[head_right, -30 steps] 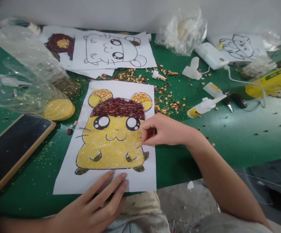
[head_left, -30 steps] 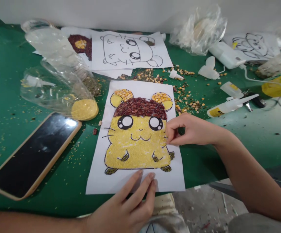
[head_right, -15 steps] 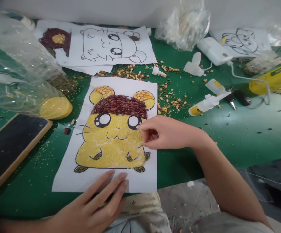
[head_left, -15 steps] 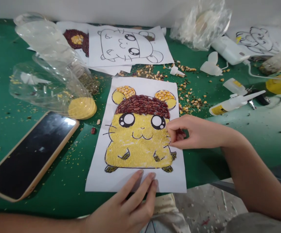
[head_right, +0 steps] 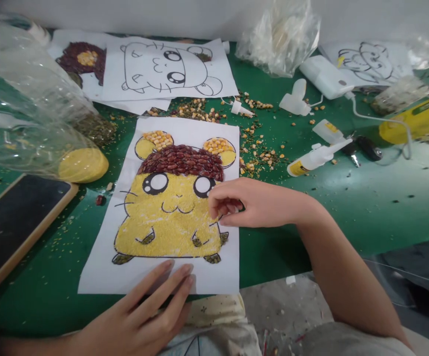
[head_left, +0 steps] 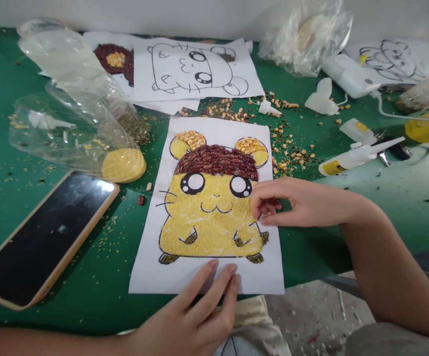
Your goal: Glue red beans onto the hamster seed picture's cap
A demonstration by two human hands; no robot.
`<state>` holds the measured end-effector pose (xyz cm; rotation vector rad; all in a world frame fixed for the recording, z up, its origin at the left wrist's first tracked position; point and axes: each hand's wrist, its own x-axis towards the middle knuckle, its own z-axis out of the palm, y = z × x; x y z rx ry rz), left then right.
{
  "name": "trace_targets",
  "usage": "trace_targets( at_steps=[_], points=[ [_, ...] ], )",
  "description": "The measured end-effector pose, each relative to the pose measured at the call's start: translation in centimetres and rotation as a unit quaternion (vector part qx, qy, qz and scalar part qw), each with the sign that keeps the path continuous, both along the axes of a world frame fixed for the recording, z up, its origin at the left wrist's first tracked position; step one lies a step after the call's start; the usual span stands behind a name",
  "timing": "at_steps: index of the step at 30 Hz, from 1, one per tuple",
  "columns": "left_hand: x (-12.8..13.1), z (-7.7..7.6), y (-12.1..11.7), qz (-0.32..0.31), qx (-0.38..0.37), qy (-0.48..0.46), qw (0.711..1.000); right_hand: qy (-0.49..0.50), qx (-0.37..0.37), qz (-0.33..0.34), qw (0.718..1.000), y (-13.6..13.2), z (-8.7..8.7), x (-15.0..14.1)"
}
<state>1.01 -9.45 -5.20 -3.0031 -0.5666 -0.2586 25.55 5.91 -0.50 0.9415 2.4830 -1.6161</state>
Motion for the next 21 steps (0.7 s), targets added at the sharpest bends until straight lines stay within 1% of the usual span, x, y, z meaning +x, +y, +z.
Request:
trace_targets(
  at_steps=[4,9,11,14,17,21],
  points=[
    [-0.06,0.12,0.22,-0.005,0.003,0.0,1.0,-0.005,0.019,-0.024,1.0,-0.17,-0.34,-0.39],
    [-0.02,0.12,0.25,-0.014,0.005,-0.006,1.0,-0.002,0.011,-0.005,1.0,-0.26,-0.24,-0.23],
    [0.03,0.09,0.08,-0.002,-0.002,-0.003,1.0,0.002,0.011,-0.001,1.0,-0.25,-0.18,-0.17],
    [0.09,0.09,-0.21,0.01,-0.011,0.002,1.0,0.0,0.035,-0.006,0.999,-0.25,-0.27,-0.37],
    [0.08,0.18,-0.23,0.004,-0.013,0.0,1.0,-0.008,0.062,-0.012,0.998,-0.31,-0.47,-0.68],
    [-0.03,0.26,0.07,-0.004,-0.009,-0.002,1.0,-0.006,0.071,-0.008,0.997,-0.44,-0.57,-0.85]
  ],
)
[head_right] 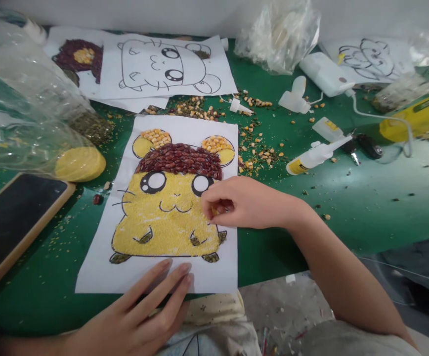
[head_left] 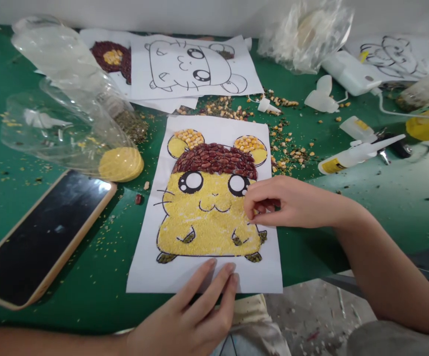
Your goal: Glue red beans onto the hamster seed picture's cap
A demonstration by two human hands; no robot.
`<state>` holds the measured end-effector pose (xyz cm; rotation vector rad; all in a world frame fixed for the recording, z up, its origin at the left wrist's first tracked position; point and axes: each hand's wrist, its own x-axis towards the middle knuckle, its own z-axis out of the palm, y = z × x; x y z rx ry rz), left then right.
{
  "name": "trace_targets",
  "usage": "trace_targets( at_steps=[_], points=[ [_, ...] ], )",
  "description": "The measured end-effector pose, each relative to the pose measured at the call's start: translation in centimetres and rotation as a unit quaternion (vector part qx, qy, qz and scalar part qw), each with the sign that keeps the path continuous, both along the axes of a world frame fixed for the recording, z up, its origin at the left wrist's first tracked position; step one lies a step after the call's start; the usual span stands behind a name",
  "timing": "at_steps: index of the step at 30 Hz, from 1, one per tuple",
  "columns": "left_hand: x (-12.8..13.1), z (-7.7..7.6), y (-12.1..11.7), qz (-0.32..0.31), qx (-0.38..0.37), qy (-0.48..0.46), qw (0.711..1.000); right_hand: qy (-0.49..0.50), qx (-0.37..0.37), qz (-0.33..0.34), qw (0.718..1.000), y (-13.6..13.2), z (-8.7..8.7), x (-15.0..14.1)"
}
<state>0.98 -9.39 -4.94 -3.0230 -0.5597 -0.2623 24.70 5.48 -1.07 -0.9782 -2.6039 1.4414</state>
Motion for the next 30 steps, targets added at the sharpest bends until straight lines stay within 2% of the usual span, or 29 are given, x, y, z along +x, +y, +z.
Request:
trace_targets(
  at_steps=[5,16,23,30],
  points=[
    [-0.08,-0.03,0.18,-0.016,0.006,-0.001,1.0,-0.004,0.009,-0.001,1.0,-0.08,0.01,0.06],
    [0.11,-0.14,-0.08,0.0,-0.005,0.008,1.0,-0.009,-0.007,-0.002,1.0,-0.03,0.13,0.26],
    [0.09,-0.15,-0.46,0.006,-0.002,0.013,1.0,-0.031,0.025,-0.019,0.999,-0.29,-0.02,-0.07],
    [0.15,-0.16,-0.34,0.001,-0.009,0.018,1.0,-0.033,0.034,-0.002,0.999,-0.42,0.09,-0.07]
  ],
)
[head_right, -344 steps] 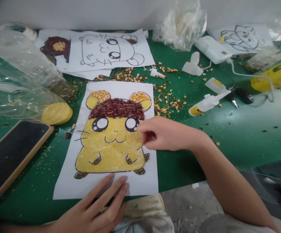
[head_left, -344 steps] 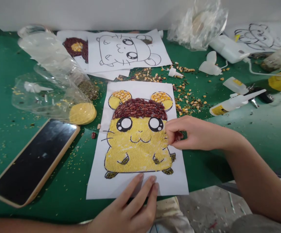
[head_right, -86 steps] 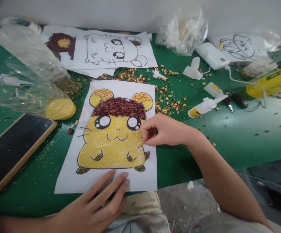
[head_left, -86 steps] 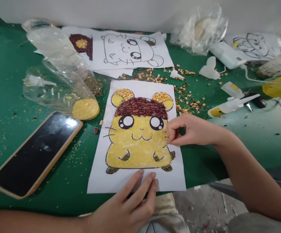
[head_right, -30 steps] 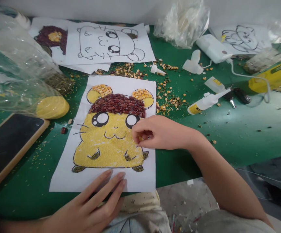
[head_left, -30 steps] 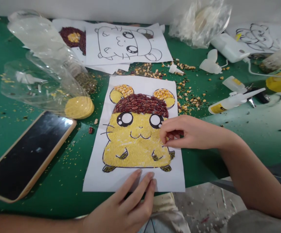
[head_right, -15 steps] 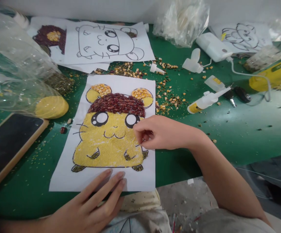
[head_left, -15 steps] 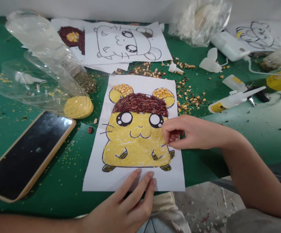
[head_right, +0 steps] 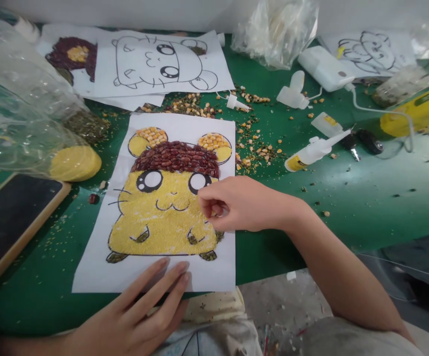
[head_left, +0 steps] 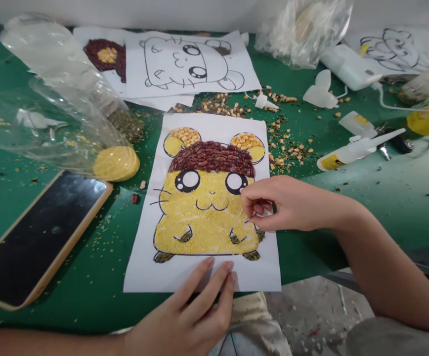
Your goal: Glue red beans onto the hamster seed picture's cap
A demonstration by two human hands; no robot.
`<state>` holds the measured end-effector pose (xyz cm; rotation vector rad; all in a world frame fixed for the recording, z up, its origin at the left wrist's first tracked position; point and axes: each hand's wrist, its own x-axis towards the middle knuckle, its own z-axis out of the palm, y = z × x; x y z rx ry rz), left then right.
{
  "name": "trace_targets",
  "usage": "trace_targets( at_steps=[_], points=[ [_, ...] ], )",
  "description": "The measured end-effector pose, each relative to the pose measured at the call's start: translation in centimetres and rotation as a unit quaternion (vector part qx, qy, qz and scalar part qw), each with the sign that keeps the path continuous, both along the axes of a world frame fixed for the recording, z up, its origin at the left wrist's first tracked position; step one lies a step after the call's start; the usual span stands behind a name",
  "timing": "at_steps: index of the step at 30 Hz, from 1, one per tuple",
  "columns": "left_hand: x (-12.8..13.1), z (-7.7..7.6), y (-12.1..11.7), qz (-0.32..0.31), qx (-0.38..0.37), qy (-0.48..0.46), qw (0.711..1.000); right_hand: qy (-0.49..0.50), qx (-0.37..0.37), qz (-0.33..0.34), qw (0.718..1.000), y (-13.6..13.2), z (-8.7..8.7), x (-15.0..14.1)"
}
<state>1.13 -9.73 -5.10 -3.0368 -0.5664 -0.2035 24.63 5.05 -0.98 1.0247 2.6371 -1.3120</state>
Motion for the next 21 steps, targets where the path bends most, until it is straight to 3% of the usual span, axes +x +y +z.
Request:
trace_targets(
  at_steps=[8,21],
  points=[
    [-0.02,-0.04,0.0,-0.003,0.008,0.0,1.0,-0.007,-0.033,0.0,0.999,0.13,0.2,0.15],
    [-0.03,0.09,-0.01,-0.001,0.01,-0.001,1.0,0.0,-0.017,-0.008,1.0,0.11,0.07,0.01]
  ],
)
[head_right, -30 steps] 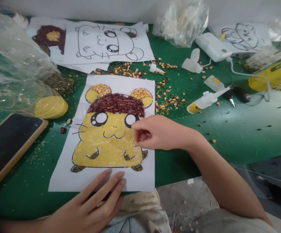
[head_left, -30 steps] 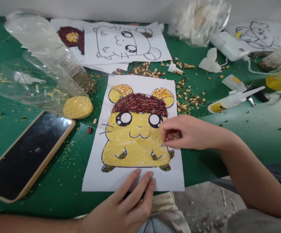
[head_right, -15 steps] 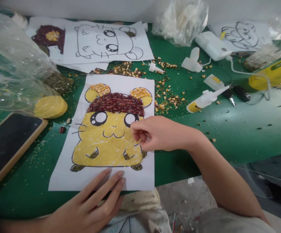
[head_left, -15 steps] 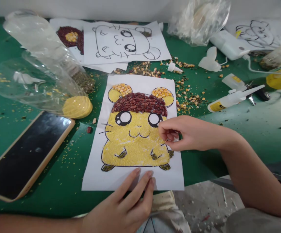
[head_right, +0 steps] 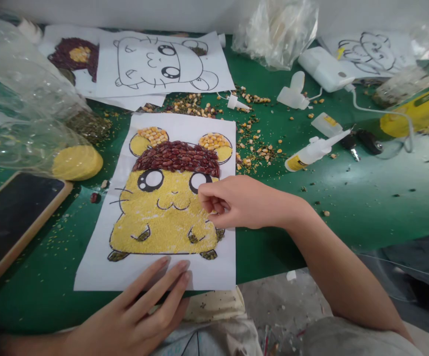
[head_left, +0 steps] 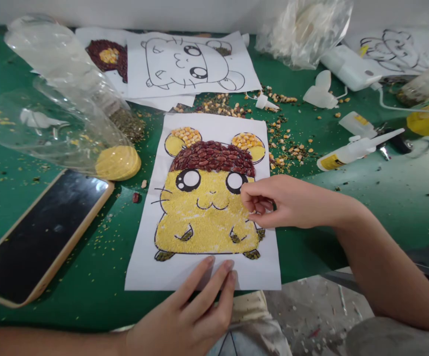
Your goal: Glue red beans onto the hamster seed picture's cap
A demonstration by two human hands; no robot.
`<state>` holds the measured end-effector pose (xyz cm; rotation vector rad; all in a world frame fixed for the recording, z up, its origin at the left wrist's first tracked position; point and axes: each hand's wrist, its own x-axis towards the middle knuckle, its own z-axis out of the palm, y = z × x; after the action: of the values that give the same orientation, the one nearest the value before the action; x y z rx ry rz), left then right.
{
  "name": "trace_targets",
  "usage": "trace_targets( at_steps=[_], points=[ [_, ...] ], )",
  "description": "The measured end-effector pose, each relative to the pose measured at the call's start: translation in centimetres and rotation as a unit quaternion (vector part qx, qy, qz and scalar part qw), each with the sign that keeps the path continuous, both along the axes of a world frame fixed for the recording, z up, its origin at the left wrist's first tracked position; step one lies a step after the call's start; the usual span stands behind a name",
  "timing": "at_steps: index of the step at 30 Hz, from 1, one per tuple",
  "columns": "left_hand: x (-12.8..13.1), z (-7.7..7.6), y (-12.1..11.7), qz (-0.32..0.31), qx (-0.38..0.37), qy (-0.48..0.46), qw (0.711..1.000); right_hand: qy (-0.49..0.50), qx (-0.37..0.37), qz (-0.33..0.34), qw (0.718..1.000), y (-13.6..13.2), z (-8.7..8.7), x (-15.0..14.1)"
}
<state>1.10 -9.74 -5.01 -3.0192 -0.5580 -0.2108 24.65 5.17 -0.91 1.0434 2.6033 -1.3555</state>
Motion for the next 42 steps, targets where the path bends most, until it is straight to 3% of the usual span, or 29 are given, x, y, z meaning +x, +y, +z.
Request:
trace_targets(
  at_steps=[7,23,42],
  points=[
    [-0.07,0.02,0.27,-0.006,0.006,0.004,1.0,0.024,-0.062,0.011,0.998,0.34,0.22,0.58],
    [0.06,-0.03,0.15,0.002,0.004,0.001,1.0,-0.01,0.0,0.006,1.0,-0.07,0.09,-0.03],
    [0.02,0.04,0.15,0.002,0.003,0.005,1.0,0.013,-0.046,0.009,0.999,0.2,0.28,0.65]
  ],
)
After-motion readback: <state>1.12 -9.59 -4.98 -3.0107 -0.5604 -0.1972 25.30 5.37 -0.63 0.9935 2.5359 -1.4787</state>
